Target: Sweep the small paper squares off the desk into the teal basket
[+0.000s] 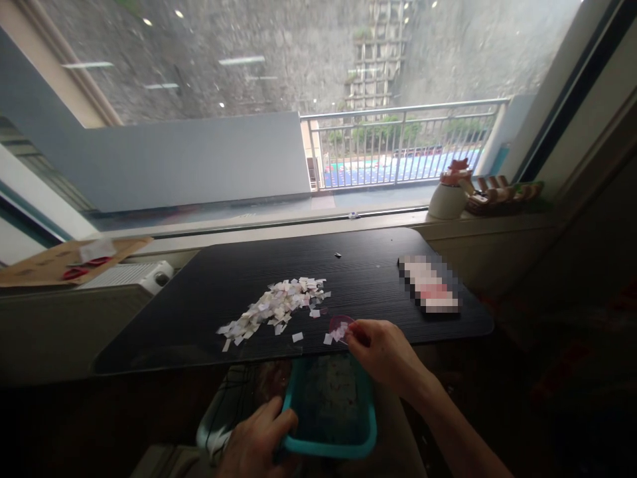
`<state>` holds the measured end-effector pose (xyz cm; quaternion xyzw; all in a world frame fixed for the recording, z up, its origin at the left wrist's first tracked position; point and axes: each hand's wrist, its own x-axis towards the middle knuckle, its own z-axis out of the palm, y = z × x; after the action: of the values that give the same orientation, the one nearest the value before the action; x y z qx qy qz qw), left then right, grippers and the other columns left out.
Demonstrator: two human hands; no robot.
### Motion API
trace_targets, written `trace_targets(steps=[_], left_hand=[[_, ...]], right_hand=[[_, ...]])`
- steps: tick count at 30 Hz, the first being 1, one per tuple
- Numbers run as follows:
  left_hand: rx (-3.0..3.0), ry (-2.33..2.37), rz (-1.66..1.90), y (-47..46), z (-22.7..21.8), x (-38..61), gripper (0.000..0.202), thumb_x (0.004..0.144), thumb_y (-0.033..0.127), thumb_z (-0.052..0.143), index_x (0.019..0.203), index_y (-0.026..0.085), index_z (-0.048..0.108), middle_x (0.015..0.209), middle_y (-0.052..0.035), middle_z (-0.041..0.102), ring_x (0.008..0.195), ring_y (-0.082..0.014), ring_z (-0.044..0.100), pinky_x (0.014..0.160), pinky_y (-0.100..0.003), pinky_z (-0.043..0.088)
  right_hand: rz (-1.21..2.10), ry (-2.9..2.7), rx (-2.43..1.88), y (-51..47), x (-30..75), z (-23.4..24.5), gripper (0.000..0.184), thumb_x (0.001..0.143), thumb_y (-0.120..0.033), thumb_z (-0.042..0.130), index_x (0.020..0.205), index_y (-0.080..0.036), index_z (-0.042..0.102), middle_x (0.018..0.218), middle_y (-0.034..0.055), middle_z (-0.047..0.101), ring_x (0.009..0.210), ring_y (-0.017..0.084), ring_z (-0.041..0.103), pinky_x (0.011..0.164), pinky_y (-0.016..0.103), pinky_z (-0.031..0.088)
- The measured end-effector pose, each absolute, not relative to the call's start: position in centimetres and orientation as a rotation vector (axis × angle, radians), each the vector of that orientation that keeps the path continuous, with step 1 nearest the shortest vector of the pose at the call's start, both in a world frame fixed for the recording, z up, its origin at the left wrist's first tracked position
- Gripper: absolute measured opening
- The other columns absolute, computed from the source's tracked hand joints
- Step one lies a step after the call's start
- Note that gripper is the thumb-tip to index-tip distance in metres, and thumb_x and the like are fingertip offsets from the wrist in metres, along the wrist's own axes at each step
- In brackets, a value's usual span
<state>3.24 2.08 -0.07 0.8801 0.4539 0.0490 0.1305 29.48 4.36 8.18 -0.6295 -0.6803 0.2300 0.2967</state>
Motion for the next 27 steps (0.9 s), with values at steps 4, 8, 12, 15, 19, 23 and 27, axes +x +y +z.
trace_targets(steps=[4, 8, 12, 15, 19, 23, 27], left_hand=[[2.559, 1.293, 0.168, 1.8, 0.0, 2.9, 0.012, 0.066, 0.016, 0.056, 0.075, 0.023, 0.052, 0.085, -0.0009, 0.052, 0.077, -0.0192, 0.052, 0.061, -0.026, 0.034], [2.551, 1.284, 0.203, 1.3, 0.0, 2.5, 0.013, 0.065, 0.016, 0.056, 0.074, 0.023, 0.05, 0.084, -0.0016, 0.052, 0.078, -0.0204, 0.053, 0.06, -0.027, 0.034], [2.55, 1.253, 0.25, 1.2, -0.3, 2.5, 0.011, 0.067, 0.016, 0.055, 0.074, 0.023, 0.048, 0.083, -0.0012, 0.051, 0.077, -0.0198, 0.054, 0.058, -0.026, 0.035], [2.541, 1.245, 0.245, 1.4, -0.7, 2.6, 0.012, 0.068, 0.017, 0.057, 0.074, 0.024, 0.049, 0.083, -0.0003, 0.052, 0.077, -0.0195, 0.055, 0.058, -0.025, 0.035], [2.472, 1.264, 0.228, 1.6, -0.6, 2.6, 0.011, 0.069, 0.019, 0.06, 0.074, 0.023, 0.051, 0.084, -0.0008, 0.053, 0.078, -0.0196, 0.055, 0.059, -0.025, 0.035], [2.403, 1.333, 0.243, 1.5, -0.1, 2.6, 0.007, 0.071, 0.019, 0.058, 0.073, 0.022, 0.052, 0.084, -0.0008, 0.053, 0.079, -0.0191, 0.055, 0.06, -0.025, 0.035], [2.383, 1.344, 0.195, 1.5, 0.2, 2.5, 0.007, 0.071, 0.02, 0.06, 0.075, 0.023, 0.054, 0.084, -0.0006, 0.054, 0.079, -0.0196, 0.056, 0.06, -0.024, 0.036]], right_hand=[[0.674, -1.813, -1.674, 3.7, 29.9, 7.9, 0.034, 0.086, -0.039, 0.047, 0.075, -0.016, 0.069, 0.062, 0.0003, 0.064, 0.056, 0.012, 0.053, 0.051, 0.022, 0.035], [0.628, -1.698, -1.707, 2.7, 30.1, 7.4, 0.032, 0.086, -0.04, 0.049, 0.086, -0.016, 0.071, 0.071, 0.0021, 0.068, 0.062, 0.015, 0.057, 0.057, 0.024, 0.04], [0.681, -1.787, -1.684, 2.4, 30.3, 7.2, 0.034, 0.087, -0.041, 0.047, 0.077, -0.017, 0.069, 0.063, 0.0007, 0.065, 0.057, 0.014, 0.055, 0.051, 0.023, 0.038], [0.566, -1.693, -1.71, 3.1, 31.0, 6.9, 0.032, 0.086, -0.04, 0.049, 0.083, -0.016, 0.071, 0.072, 0.0032, 0.069, 0.063, 0.016, 0.059, 0.057, 0.024, 0.042], [0.587, -1.699, -1.702, 3.0, 30.9, 6.5, 0.031, 0.085, -0.039, 0.05, 0.085, -0.016, 0.071, 0.074, 0.0038, 0.069, 0.064, 0.016, 0.059, 0.059, 0.025, 0.043], [0.697, -1.908, -1.627, 1.7, 29.6, 6.9, 0.032, 0.088, -0.035, 0.047, 0.07, -0.017, 0.067, 0.06, 0.0, 0.061, 0.055, 0.012, 0.051, 0.05, 0.023, 0.036], [0.588, -1.809, -1.621, 2.5, 29.4, 6.8, 0.029, 0.087, -0.035, 0.048, 0.083, -0.016, 0.069, 0.071, 0.0035, 0.067, 0.061, 0.015, 0.057, 0.057, 0.024, 0.042]])
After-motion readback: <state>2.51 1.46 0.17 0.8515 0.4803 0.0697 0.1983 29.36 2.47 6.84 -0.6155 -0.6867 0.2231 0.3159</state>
